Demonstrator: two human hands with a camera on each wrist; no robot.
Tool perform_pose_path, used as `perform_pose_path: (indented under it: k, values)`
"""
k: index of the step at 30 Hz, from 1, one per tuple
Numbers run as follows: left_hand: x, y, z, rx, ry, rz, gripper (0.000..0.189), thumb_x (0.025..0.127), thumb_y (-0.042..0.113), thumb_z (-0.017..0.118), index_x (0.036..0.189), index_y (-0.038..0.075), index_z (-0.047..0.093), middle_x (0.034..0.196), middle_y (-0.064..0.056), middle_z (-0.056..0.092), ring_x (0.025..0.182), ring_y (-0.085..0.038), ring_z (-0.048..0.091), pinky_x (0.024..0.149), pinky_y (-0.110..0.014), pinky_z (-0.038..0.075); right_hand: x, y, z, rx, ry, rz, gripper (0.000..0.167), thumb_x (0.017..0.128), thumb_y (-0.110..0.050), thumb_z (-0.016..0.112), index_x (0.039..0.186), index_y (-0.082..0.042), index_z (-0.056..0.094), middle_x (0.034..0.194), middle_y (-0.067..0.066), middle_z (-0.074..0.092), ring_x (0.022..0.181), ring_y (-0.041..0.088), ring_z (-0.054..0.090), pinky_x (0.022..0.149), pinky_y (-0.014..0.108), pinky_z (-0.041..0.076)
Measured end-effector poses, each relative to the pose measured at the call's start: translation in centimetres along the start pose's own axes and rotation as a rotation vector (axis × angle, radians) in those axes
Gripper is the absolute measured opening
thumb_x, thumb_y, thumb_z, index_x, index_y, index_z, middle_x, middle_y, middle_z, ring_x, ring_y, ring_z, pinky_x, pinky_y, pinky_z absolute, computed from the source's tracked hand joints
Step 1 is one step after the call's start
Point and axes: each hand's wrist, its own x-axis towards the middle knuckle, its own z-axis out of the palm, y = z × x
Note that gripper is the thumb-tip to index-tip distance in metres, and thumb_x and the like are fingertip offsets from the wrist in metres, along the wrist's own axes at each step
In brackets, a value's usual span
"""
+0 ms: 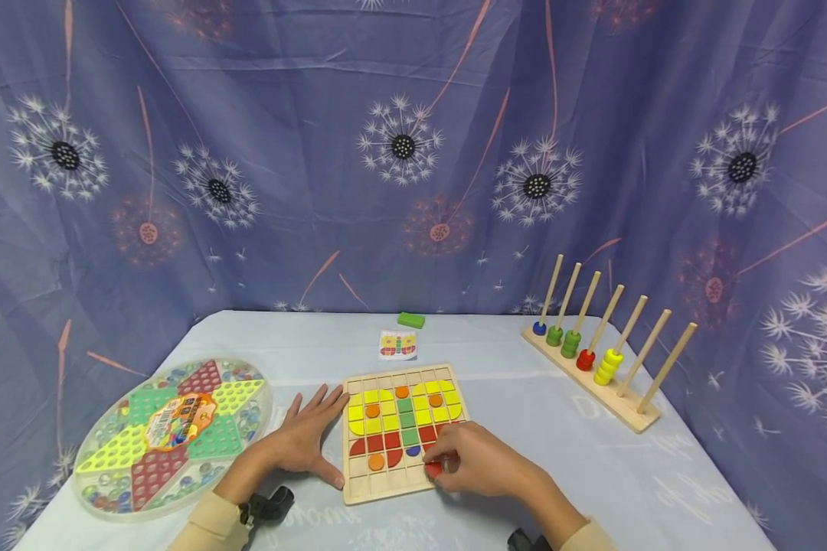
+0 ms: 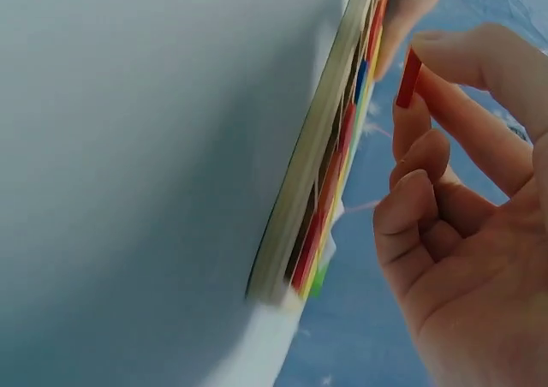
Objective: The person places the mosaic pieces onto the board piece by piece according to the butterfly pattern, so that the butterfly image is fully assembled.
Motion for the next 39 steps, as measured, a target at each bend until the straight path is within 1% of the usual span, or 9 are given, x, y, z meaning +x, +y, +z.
perform_pose_path:
  k: [4, 8, 12, 21, 24, 27, 32, 36, 39]
  values:
    - [0.0, 0.0, -0.1, -0.004, 0.003, -0.002, 0.144, 0.04, 0.086, 0.071, 0.154, 0.013, 0.023, 0.159, -0.006, 0.014, 0.145, -0.033, 0.003, 0.109, -0.064, -0.004, 1.9, -0.2, 0.6, 0.04, 0.002, -0.033, 0.019, 0.082, -0.028, 0.076, 0.101, -0.029, 0.075, 0.082, -0.015, 0.059, 0.068, 0.003, 0.05, 0.06, 0.021, 0.042]
    - [0.1, -0.2, 0.1, -0.001, -0.001, -0.002, 0.145, 0.039, 0.087, 0.07, 0.154, 0.013, 0.022, 0.16, -0.006, 0.014, 0.145, -0.033, 0.003, 0.109, -0.064, -0.004, 3.5, -0.4, 1.1, 0.123, -0.015, -0.022, 0.023, 0.079, -0.021, 0.076, 0.101, -0.026, 0.075, 0.081, -0.011, 0.06, 0.067, 0.003, 0.051, 0.055, 0.02, 0.045]
    - [0.1, -0.2, 0.0, -0.002, -0.001, -0.005, 0.144, 0.04, 0.087, 0.07, 0.155, 0.014, 0.022, 0.16, -0.005, 0.013, 0.145, -0.032, 0.002, 0.109, -0.063, -0.005, 5.0, -0.7, 1.6, 0.118, -0.023, -0.005, 0.025, 0.078, -0.023, 0.076, 0.102, -0.028, 0.075, 0.082, -0.013, 0.06, 0.069, 0.004, 0.051, 0.055, 0.02, 0.044]
    - [0.1, -0.2, 0.1, -0.002, -0.002, -0.01, 0.143, 0.04, 0.086, 0.07, 0.154, 0.014, 0.022, 0.16, -0.005, 0.014, 0.145, -0.032, 0.002, 0.109, -0.064, -0.005, 7.8, -3.0, 2.9, 0.001, -0.039, -0.019, 0.021, 0.079, -0.023, 0.075, 0.1, -0.025, 0.074, 0.08, -0.017, 0.057, 0.071, 0.002, 0.05, 0.062, 0.019, 0.046]
    - [0.0, -0.2, 0.1, -0.004, 0.001, -0.003, 0.142, 0.042, 0.086, 0.07, 0.154, 0.014, 0.023, 0.159, -0.005, 0.014, 0.145, -0.033, 0.003, 0.109, -0.065, -0.004, 8.4, -3.7, 3.5, -0.031, -0.042, -0.019, 0.02, 0.078, -0.022, 0.075, 0.098, -0.025, 0.074, 0.08, -0.018, 0.056, 0.071, 0.002, 0.049, 0.063, 0.018, 0.045]
    - [-0.3, -0.1, 0.3, -0.013, -0.018, -0.006, 0.141, 0.043, 0.085, 0.07, 0.154, 0.013, 0.023, 0.159, -0.006, 0.015, 0.145, -0.034, 0.003, 0.108, -0.066, -0.004, 8.7, -4.3, 4.3, -0.049, -0.066, -0.018, 0.019, 0.079, -0.024, 0.076, 0.098, -0.026, 0.074, 0.08, -0.02, 0.055, 0.071, 0.001, 0.049, 0.064, 0.017, 0.045]
    - [-0.6, -0.1, 0.4, -0.03, -0.034, -0.007, 0.14, 0.044, 0.084, 0.071, 0.154, 0.013, 0.023, 0.159, -0.007, 0.014, 0.144, -0.035, 0.003, 0.107, -0.068, -0.005, 9.2, -5.0, 5.0, -0.126, -0.06, -0.082, 0.019, 0.081, -0.028, 0.076, 0.1, -0.025, 0.075, 0.08, -0.021, 0.055, 0.072, -0.002, 0.048, 0.067, 0.015, 0.043]
    - [-0.3, -0.1, 0.1, -0.021, -0.012, 0.0, 0.14, 0.044, 0.084, 0.071, 0.154, 0.013, 0.024, 0.159, -0.007, 0.015, 0.144, -0.035, 0.003, 0.107, -0.067, -0.005, 9.5, -5.4, 4.9, -0.177, -0.02, -0.125, 0.016, 0.083, -0.028, 0.076, 0.098, -0.024, 0.075, 0.081, -0.02, 0.055, 0.071, -0.004, 0.046, 0.066, 0.014, 0.042]
    - [0.0, -0.2, 0.0, -0.016, -0.014, 0.001, 0.14, 0.043, 0.085, 0.071, 0.154, 0.014, 0.023, 0.159, -0.006, 0.014, 0.145, -0.034, 0.002, 0.107, -0.066, -0.005, 9.6, -5.4, 4.7, -0.194, -0.015, -0.133, 0.012, 0.085, -0.028, 0.075, 0.096, -0.026, 0.075, 0.081, -0.02, 0.054, 0.07, -0.003, 0.045, 0.065, 0.013, 0.041]
